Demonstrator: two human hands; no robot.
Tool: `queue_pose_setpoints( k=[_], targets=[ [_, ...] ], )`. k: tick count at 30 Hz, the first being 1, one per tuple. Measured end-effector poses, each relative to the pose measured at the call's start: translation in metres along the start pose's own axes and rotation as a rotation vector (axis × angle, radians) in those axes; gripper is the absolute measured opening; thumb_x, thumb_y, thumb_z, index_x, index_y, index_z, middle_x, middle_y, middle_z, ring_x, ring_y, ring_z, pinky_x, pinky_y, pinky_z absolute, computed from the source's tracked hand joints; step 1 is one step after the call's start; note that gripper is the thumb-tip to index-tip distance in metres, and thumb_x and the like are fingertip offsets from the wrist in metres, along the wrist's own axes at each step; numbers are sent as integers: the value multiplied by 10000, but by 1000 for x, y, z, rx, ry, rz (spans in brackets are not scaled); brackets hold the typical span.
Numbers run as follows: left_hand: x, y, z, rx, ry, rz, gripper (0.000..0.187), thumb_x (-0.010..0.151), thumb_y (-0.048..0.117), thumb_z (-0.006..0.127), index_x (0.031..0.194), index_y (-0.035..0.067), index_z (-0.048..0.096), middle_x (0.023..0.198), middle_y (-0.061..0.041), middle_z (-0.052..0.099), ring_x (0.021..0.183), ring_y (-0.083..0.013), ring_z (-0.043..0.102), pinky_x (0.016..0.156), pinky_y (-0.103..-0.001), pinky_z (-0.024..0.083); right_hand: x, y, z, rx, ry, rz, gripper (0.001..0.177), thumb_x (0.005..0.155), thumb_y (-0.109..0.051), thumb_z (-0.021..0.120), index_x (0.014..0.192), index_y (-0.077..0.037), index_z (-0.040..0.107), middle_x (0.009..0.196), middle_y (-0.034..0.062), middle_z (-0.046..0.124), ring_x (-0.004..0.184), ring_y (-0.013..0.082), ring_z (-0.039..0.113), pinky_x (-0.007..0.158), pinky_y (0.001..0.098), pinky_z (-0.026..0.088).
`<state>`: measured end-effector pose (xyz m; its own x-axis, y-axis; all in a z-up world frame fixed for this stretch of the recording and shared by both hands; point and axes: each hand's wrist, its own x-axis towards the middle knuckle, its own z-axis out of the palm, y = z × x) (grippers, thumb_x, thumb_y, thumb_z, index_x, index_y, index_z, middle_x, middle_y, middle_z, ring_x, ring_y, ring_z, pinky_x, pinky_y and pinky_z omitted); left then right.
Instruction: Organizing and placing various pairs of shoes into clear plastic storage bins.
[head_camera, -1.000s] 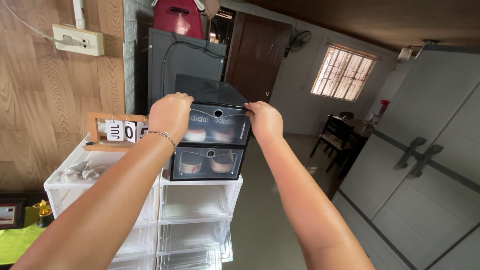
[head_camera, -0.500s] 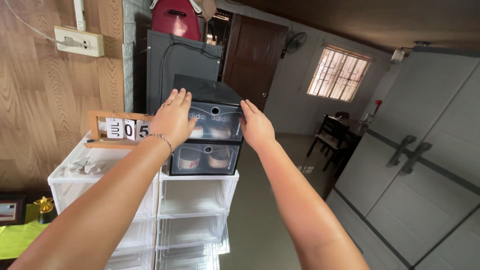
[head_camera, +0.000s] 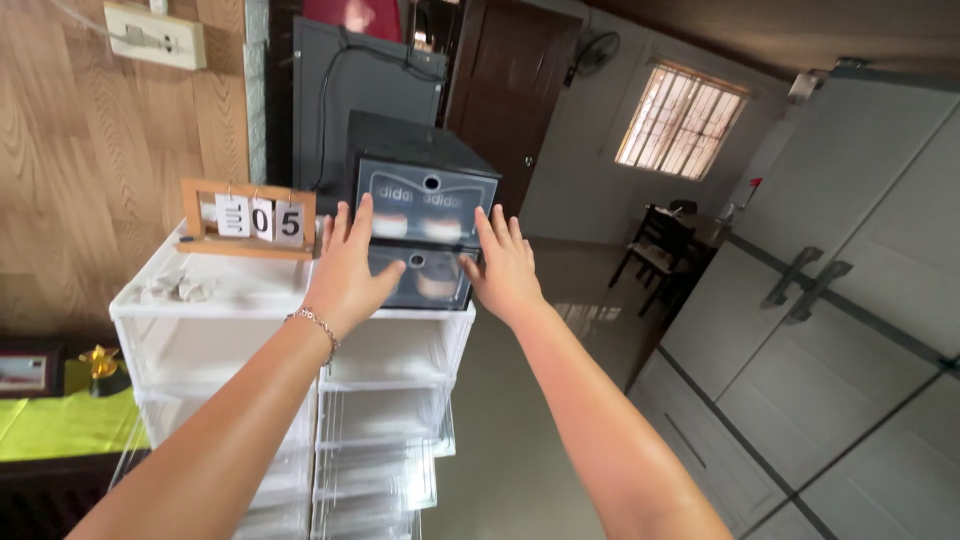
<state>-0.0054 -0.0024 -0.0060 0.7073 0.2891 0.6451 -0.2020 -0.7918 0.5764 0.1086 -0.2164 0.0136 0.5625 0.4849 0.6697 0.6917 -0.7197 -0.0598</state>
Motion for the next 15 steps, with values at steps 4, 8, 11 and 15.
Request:
queue_pose_setpoints(
  k=[4, 8, 11, 15],
  targets=[
    [-37, -6, 5, -32, -42, -57, 1051, 813, 326, 798, 1625, 143, 156, 1653, -297, 144, 1530, -491, 112, 1221, -490, 213, -37, -15, 9, 21, -40, 4, 828, 948, -408, 677, 1601, -143, 243, 1668, 203, 191, 1532, 442, 172, 1186, 594, 217],
    [-75, -18, 10, -94, -93, -127, 1084, 792, 334, 806, 1621, 128, 139, 1637, -306, 154, 1539, -475, 85, 1223, -478, 184, -79, -35, 29, 163, -56, 21, 867, 928, -437, 699, 1604, -137, 248, 1668, 240, 194, 1533, 474, 178, 1182, 600, 217],
    [-104, -41, 23, -104, -91, -102, 1056, 820, 349, 794, 1614, 93, 146, 1630, -300, 208, 1558, -450, 91, 1253, -481, 156, -112, -56, 44, 232, -92, 44, 877, 917, -442, 707, 1607, -147, 254, 1669, 242, 208, 1529, 477, 195, 1181, 596, 225],
    [-147, -45, 15, -156, -138, -186, 1039, 830, 347, 786, 1596, 67, 142, 1660, -260, 212, 1560, -423, 58, 1249, -480, 152, -148, -90, 49, 321, -167, 41, 860, 931, -425, 708, 1615, -157, 262, 1676, 240, 213, 1536, 467, 197, 1193, 572, 230]
  ],
)
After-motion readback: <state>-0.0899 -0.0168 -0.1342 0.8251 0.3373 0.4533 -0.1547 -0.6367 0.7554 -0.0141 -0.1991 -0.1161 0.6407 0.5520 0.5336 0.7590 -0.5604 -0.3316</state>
